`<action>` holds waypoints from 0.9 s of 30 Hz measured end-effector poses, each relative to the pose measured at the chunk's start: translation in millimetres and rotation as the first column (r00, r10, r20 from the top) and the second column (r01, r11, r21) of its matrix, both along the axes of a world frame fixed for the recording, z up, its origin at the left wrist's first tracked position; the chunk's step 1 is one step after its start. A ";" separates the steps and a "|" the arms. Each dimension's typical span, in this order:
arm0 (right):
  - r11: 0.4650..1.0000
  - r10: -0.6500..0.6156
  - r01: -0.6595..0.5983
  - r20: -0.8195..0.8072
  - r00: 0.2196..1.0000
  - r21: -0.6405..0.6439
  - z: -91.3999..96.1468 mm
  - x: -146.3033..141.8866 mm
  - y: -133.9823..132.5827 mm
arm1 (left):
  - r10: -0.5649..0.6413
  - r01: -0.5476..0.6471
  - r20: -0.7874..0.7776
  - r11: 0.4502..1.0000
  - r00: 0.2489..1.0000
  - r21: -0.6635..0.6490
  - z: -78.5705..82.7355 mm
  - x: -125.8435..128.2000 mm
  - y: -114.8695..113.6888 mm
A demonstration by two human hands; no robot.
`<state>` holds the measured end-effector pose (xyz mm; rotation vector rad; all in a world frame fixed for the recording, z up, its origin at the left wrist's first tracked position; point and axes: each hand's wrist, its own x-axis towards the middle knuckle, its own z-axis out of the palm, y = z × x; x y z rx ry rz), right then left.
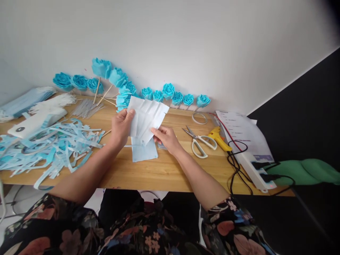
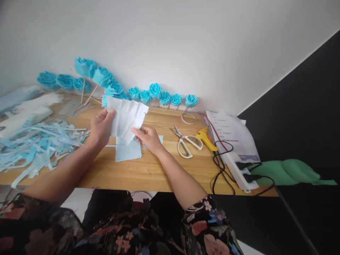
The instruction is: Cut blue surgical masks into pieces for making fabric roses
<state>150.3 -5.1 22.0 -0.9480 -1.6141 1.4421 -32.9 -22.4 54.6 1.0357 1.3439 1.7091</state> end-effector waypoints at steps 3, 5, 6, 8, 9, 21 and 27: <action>0.998 -0.035 0.032 0.067 0.997 0.056 -4.7 -0.2 0.9 | -0.021 0.022 0.036 1.000 0.999 -0.014 -0.4 0.8 0.1; 0.996 -0.049 0.044 0.071 0.996 0.074 -6.9 -0.1 2.2 | -0.031 0.031 0.060 0.999 0.998 -0.009 -2.1 -0.3 1.4; 0.995 -0.072 0.068 0.056 0.996 0.077 -7.5 0.1 2.9 | -0.030 0.030 0.070 1.000 0.997 -0.006 -3.3 -1.3 2.3; 0.985 -0.154 0.152 0.012 0.988 0.081 -7.8 0.6 4.2 | -0.023 0.024 0.075 1.000 0.997 -0.012 -5.9 -3.1 4.4; 0.976 -0.201 0.201 -0.008 0.979 0.084 -7.6 0.9 4.9 | -0.020 0.021 0.069 1.000 0.997 -0.020 -6.9 -3.7 5.2; 0.978 -0.208 0.204 -0.111 0.972 -0.047 3.6 3.2 3.6 | -0.037 0.039 0.034 0.996 0.999 -0.077 -5.8 -7.6 4.6; 0.979 -0.109 0.068 -0.213 0.971 -0.193 8.9 -0.7 0.9 | -0.092 0.100 0.117 0.993 0.989 -0.066 -8.1 -2.1 2.7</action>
